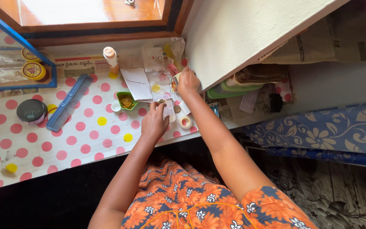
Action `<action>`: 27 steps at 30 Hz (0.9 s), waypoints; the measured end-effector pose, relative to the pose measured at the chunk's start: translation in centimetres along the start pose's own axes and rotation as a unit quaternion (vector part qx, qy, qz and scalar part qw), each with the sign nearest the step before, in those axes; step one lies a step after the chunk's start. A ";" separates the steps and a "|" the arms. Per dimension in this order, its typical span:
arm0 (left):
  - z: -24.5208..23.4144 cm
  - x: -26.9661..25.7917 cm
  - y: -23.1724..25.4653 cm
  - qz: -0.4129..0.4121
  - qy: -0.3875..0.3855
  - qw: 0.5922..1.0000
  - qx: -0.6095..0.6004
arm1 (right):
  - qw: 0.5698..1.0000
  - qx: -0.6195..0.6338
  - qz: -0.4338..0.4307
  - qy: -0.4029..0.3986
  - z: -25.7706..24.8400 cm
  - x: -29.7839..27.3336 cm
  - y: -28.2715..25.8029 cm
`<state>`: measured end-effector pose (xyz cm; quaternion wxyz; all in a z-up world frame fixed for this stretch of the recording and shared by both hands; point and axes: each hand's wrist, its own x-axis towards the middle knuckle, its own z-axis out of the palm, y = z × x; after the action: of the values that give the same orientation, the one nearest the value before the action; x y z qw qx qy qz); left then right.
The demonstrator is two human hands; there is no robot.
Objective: The person moves items between a shelf and a bed, including a gold box, paper slips, a green plastic container, and a white basket containing a hairbrush and clips. They then handle a red mesh bag and place it near other sorted items.
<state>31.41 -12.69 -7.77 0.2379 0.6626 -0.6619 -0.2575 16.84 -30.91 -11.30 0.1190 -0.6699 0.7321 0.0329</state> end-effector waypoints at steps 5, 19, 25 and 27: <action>-0.5 0.3 -0.1 0.000 0.010 1.000 -0.004 | 0.997 -0.042 -0.039 0.044 2.6 2.5 1.0; -2.1 1.6 0.6 -0.003 0.095 0.992 -0.082 | 0.977 0.022 -0.150 0.151 -5.8 -2.2 0.3; 0.6 5.3 -0.1 0.030 0.098 0.973 -0.207 | 0.965 0.083 -0.173 0.177 -9.9 -4.7 0.7; 2.4 7.6 0.0 0.014 0.072 0.950 -0.302 | 0.960 0.124 -0.182 0.173 -11.3 -5.6 0.6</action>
<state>29.73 -20.26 -9.77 0.4775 0.5672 -0.5435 -0.3935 15.17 -27.76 0.82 0.0769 -0.7675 0.6053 -0.1964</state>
